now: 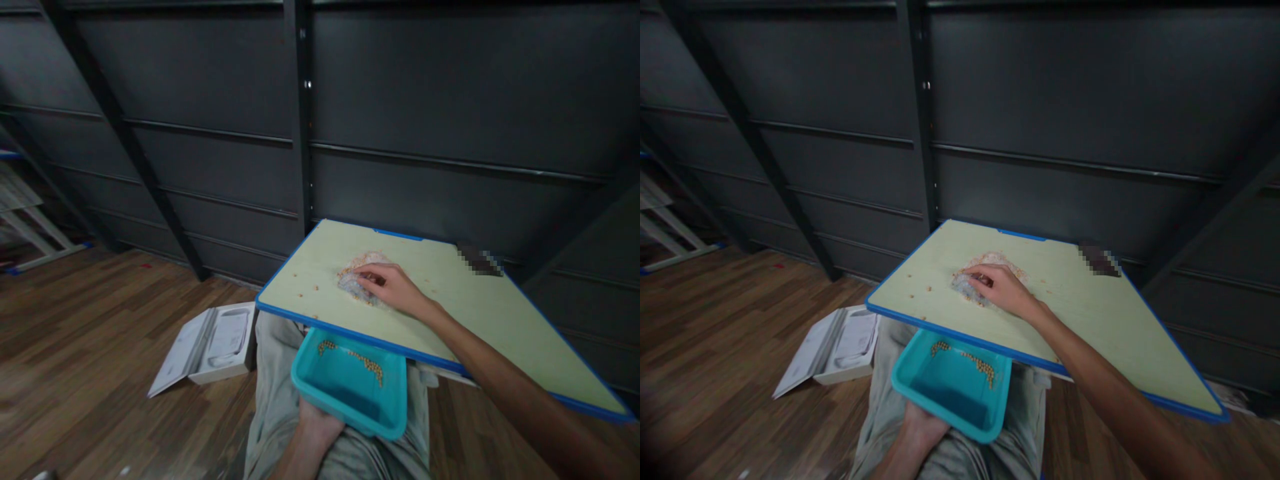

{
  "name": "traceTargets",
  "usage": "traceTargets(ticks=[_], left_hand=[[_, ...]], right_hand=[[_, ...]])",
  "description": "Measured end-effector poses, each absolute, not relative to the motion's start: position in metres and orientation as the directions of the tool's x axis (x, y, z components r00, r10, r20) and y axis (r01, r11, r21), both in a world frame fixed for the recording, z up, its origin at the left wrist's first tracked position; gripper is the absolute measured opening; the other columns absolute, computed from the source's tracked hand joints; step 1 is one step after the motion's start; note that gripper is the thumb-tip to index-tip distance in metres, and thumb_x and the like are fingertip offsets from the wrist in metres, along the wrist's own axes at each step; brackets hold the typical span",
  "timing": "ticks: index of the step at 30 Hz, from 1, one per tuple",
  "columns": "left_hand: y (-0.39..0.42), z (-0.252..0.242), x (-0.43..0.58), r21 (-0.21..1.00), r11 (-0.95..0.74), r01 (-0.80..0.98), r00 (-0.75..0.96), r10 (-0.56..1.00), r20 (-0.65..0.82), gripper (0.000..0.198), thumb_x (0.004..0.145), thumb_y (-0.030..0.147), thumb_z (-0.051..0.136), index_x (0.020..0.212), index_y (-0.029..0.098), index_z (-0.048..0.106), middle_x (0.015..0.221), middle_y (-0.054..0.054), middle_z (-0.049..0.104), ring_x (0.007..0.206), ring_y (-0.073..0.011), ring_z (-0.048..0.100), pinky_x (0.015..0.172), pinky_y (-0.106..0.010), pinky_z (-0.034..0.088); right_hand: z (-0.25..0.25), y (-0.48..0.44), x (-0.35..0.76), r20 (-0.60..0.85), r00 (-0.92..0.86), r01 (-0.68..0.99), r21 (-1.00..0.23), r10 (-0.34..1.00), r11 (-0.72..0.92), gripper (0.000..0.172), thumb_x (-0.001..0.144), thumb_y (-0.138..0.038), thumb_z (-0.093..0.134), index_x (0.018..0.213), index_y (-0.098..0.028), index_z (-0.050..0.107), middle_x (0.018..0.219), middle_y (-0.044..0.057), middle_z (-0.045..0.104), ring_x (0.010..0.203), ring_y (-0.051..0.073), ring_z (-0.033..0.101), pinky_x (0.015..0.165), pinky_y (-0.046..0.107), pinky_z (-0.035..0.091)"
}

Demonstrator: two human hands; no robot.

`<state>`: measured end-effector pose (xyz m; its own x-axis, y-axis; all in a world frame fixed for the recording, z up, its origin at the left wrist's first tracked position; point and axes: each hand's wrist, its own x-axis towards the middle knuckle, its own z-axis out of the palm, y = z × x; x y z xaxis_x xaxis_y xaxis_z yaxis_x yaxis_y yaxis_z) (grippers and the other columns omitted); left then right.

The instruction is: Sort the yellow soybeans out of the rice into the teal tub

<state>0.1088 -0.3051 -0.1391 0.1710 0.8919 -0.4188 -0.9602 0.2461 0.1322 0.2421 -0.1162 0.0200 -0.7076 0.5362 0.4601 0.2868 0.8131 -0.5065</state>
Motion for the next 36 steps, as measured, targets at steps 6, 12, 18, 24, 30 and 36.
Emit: traceTargets(ticks=[6,12,18,24,30,36], left_hand=[[-0.305,-0.135,0.109,0.115,0.253,-0.96,0.185,0.89,-0.417,0.05,0.085,0.065,0.051,0.1,0.026,0.077,0.101,-0.009,0.086,0.127,-0.0366,0.065,0.117,-0.056,0.044],[-0.306,-0.13,0.109,0.075,0.253,-0.965,0.195,0.876,-0.442,0.056,0.09,0.064,0.039,0.096,0.024,0.078,0.094,-0.008,0.086,0.128,-0.0341,0.065,0.119,-0.054,0.041],[-0.306,-0.127,0.109,0.103,0.241,-0.965,0.175,0.885,-0.433,0.056,0.092,0.062,0.038,0.093,0.024,0.079,0.092,-0.008,0.086,0.127,-0.0333,0.065,0.12,-0.052,0.04],[-0.306,-0.13,0.109,0.109,0.253,-0.961,0.195,0.904,-0.382,0.053,0.09,0.063,0.043,0.101,0.025,0.078,0.102,-0.007,0.086,0.129,-0.0335,0.064,0.119,-0.054,0.041],[-0.306,-0.13,0.11,0.127,0.226,-0.966,0.163,0.91,-0.382,0.05,0.091,0.06,0.044,0.099,0.025,0.078,0.098,-0.007,0.086,0.127,-0.0328,0.066,0.12,-0.051,0.041],[-0.304,-0.129,0.11,0.13,0.245,-0.961,0.183,0.913,-0.365,0.05,0.087,0.064,0.048,0.1,0.027,0.078,0.099,-0.007,0.086,0.128,-0.0355,0.064,0.119,-0.055,0.041]], right_hand=[[0.022,-0.12,0.242,0.447,-0.722,0.272,-0.519,0.528,0.811,0.025,0.097,-0.023,0.063,0.118,-0.026,0.075,0.115,0.005,0.078,0.094,0.019,0.071,0.085,0.033,0.053],[0.021,-0.121,0.242,0.444,-0.728,0.252,-0.534,0.521,0.807,0.026,0.097,-0.024,0.063,0.119,-0.027,0.075,0.116,0.005,0.077,0.098,0.019,0.071,0.087,0.034,0.054],[0.02,-0.123,0.241,0.428,-0.733,0.232,-0.574,0.529,0.785,0.025,0.098,-0.027,0.062,0.119,-0.025,0.075,0.114,0.005,0.077,0.093,0.018,0.071,0.083,0.033,0.055],[0.016,-0.123,0.24,0.387,-0.741,0.233,-0.618,0.549,0.751,0.026,0.097,-0.031,0.063,0.12,-0.024,0.075,0.113,0.006,0.077,0.087,0.017,0.071,0.078,0.031,0.056],[0.017,-0.125,0.24,0.349,-0.754,0.22,-0.663,0.556,0.715,0.027,0.097,-0.029,0.063,0.121,-0.025,0.074,0.113,0.005,0.077,0.081,0.015,0.071,0.074,0.029,0.057],[0.017,-0.127,0.24,0.342,-0.763,0.214,-0.667,0.549,0.714,0.026,0.096,-0.03,0.065,0.119,-0.026,0.074,0.112,0.005,0.077,0.086,0.016,0.071,0.076,0.03,0.057]])
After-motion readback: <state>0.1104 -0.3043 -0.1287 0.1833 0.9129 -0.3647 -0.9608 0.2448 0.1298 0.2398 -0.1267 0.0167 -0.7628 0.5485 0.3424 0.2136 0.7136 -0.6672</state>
